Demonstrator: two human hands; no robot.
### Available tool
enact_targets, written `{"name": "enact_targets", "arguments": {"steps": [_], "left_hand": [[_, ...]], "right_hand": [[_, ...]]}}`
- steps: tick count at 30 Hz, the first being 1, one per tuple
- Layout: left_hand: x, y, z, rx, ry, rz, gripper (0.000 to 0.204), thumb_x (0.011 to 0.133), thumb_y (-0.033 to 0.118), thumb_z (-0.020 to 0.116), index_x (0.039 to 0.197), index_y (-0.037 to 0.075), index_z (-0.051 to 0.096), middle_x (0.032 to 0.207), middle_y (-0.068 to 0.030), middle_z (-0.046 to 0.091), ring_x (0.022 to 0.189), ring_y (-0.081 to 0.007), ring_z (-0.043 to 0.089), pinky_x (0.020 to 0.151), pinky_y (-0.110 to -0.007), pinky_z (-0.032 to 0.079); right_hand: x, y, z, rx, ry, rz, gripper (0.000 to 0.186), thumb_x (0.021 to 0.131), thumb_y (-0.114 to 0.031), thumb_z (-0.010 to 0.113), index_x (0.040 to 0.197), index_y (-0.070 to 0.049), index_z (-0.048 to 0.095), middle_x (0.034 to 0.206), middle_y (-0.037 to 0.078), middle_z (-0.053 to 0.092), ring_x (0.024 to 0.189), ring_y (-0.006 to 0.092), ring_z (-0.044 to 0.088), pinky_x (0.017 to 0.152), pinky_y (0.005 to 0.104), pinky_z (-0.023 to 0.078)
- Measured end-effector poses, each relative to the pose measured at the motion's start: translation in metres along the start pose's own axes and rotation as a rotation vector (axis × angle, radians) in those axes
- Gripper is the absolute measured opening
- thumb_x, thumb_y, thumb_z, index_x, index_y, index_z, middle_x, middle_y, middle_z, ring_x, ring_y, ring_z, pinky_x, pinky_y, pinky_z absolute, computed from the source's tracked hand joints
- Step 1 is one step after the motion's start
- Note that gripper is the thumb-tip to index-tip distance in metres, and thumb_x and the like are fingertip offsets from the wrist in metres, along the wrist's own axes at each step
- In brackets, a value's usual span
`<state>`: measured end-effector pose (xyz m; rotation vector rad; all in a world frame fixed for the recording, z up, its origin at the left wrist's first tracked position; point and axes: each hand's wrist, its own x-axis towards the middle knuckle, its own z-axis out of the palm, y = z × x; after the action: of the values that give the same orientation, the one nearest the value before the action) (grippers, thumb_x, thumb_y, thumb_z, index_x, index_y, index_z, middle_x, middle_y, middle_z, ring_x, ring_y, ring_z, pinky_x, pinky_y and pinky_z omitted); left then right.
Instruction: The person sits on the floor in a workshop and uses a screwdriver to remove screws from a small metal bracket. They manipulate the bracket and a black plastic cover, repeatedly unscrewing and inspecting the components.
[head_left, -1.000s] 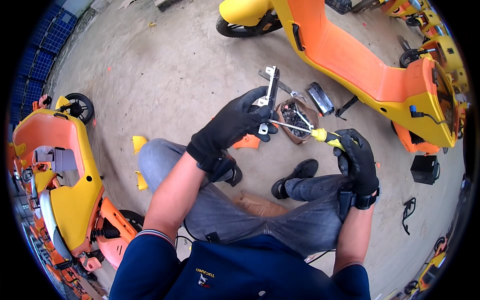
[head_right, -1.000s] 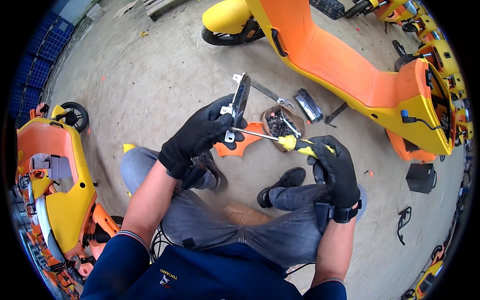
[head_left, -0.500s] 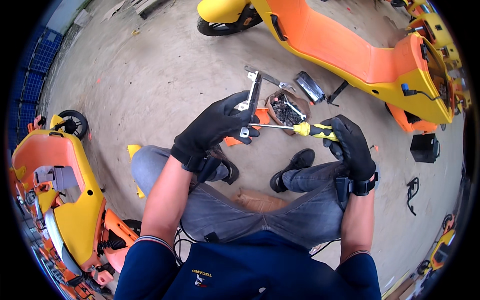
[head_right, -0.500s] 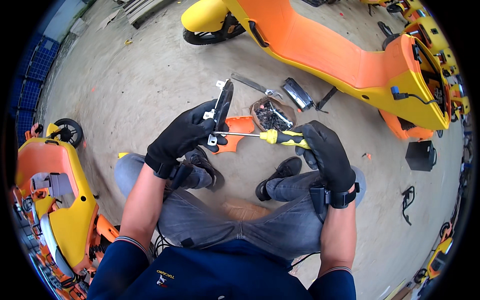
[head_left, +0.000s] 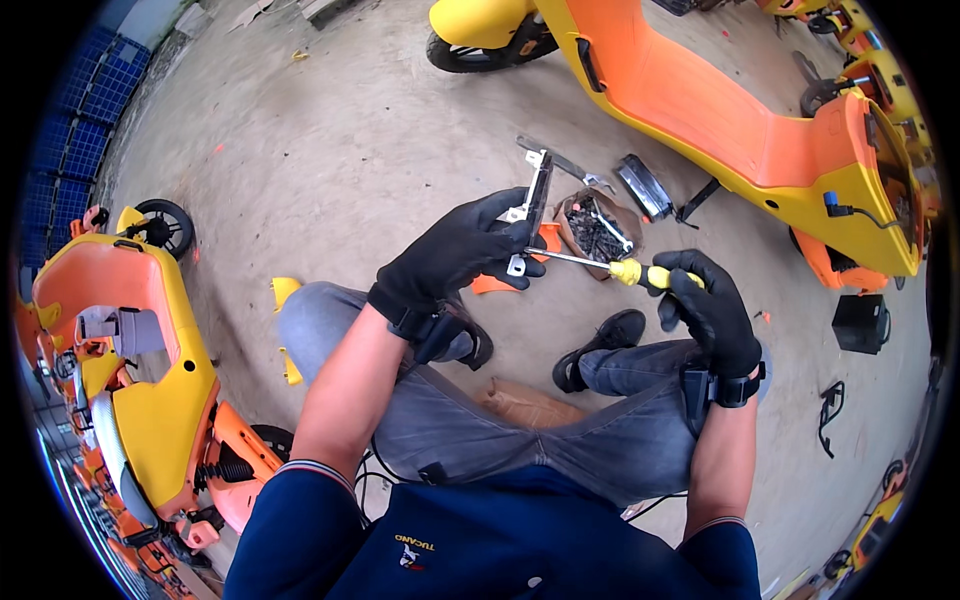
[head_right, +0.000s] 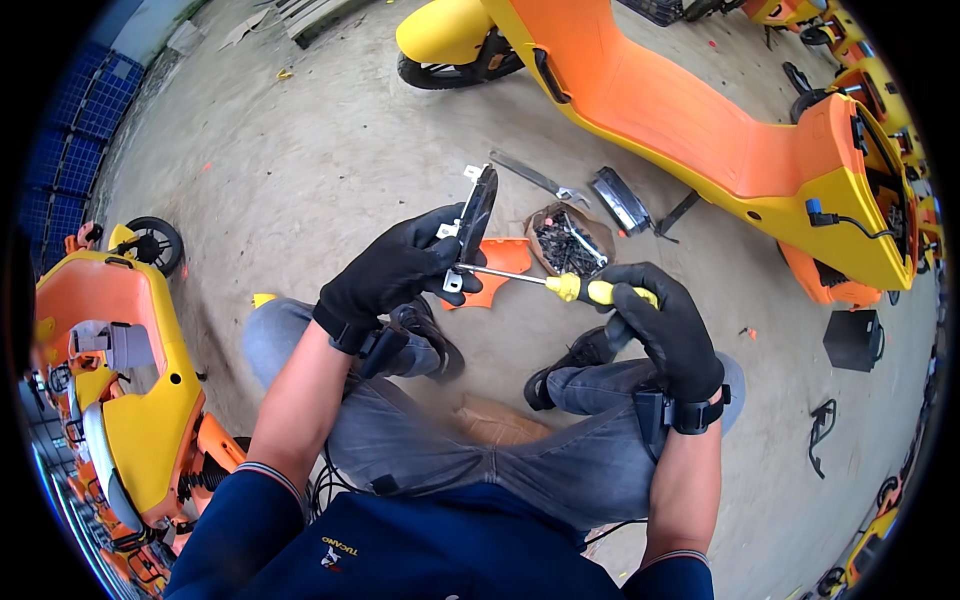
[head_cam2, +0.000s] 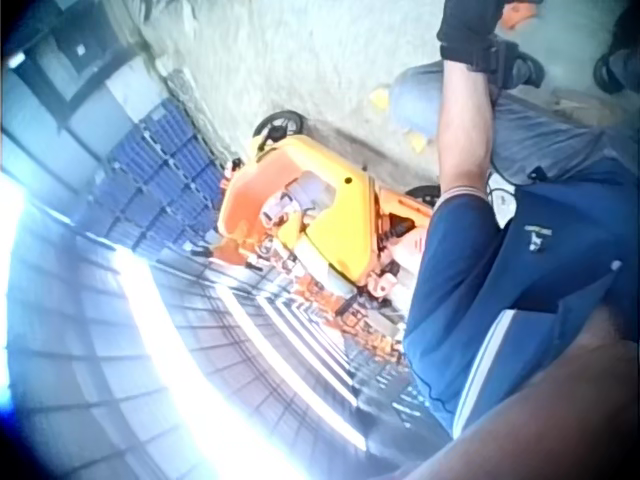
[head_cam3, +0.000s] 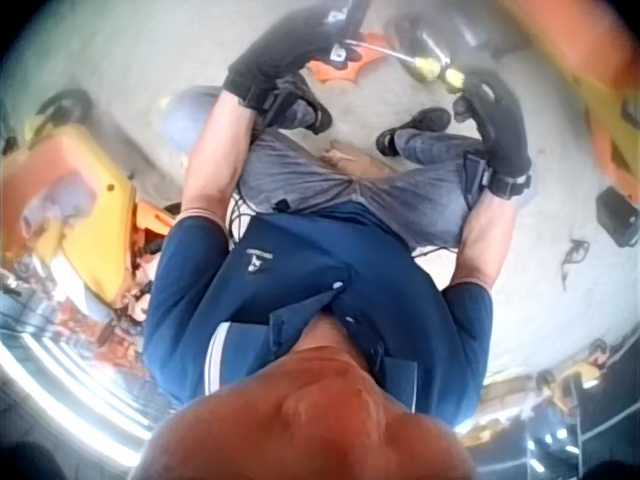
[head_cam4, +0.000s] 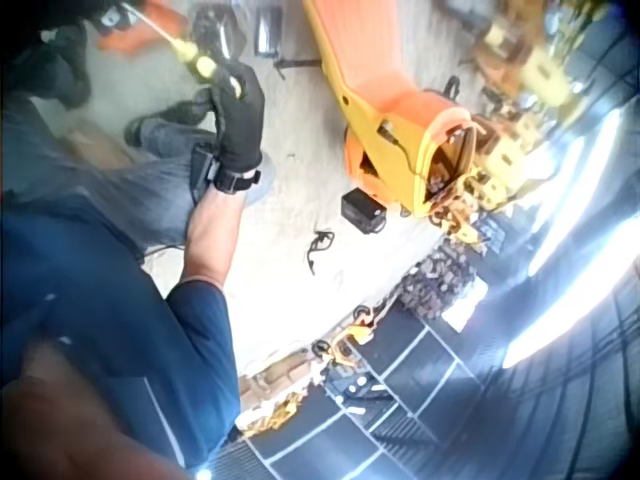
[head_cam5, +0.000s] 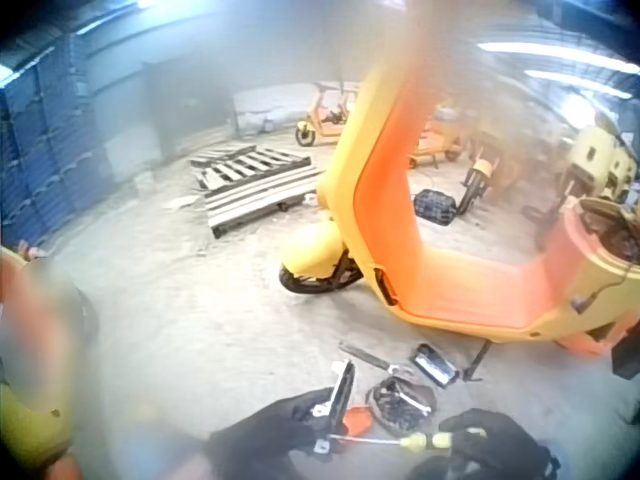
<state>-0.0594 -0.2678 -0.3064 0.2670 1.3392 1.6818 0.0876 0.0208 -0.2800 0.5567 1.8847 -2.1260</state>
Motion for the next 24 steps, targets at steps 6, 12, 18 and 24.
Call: {"name": "enact_targets", "arguments": {"steps": [6,12,18,24], "left_hand": [[-0.002,-0.003,-0.002,0.016,0.029,-0.019,0.065,0.09,0.016,0.065,0.146,0.001,0.034,0.108,-0.0137,0.063,0.087,-0.0173,0.065,0.071,-0.031,0.058],[-0.001,0.003,0.003,0.0,0.053,-0.032,0.065,0.091,0.016,0.065,0.146,0.0,0.033,0.108,-0.0126,0.063,0.087,-0.0158,0.066,0.073,-0.029,0.058],[-0.001,0.002,0.0,-0.101,0.031,-0.01,0.067,0.09,0.011,0.065,0.147,-0.001,0.03,0.11,-0.0122,0.062,0.088,-0.0149,0.066,0.076,-0.029,0.058],[0.002,-0.004,-0.005,-0.111,-0.03,0.009,0.073,0.091,0.011,0.064,0.149,-0.003,0.022,0.113,-0.0184,0.062,0.094,-0.023,0.069,0.074,-0.03,0.059]], "right_hand": [[-0.001,-0.001,-0.009,-0.113,-0.061,0.097,0.025,0.094,-0.019,0.059,0.109,0.0,0.062,0.079,0.004,0.064,0.057,0.0041,0.052,0.051,0.0182,0.042],[0.004,0.012,-0.004,-0.24,0.02,-0.173,0.025,0.085,-0.011,0.069,0.107,-0.002,0.064,0.089,0.003,0.063,0.071,0.0061,0.054,0.062,0.0213,0.045],[0.004,0.011,0.001,-0.326,0.109,-0.278,0.027,0.083,-0.01,0.07,0.108,-0.002,0.062,0.097,0.003,0.061,0.081,0.0103,0.058,0.069,0.0239,0.047],[0.004,0.005,0.004,-0.288,0.043,-0.064,0.036,0.103,-0.031,0.042,0.103,0.0,0.061,0.084,0.009,0.062,0.062,0.0115,0.057,0.058,0.0244,0.047]]}}
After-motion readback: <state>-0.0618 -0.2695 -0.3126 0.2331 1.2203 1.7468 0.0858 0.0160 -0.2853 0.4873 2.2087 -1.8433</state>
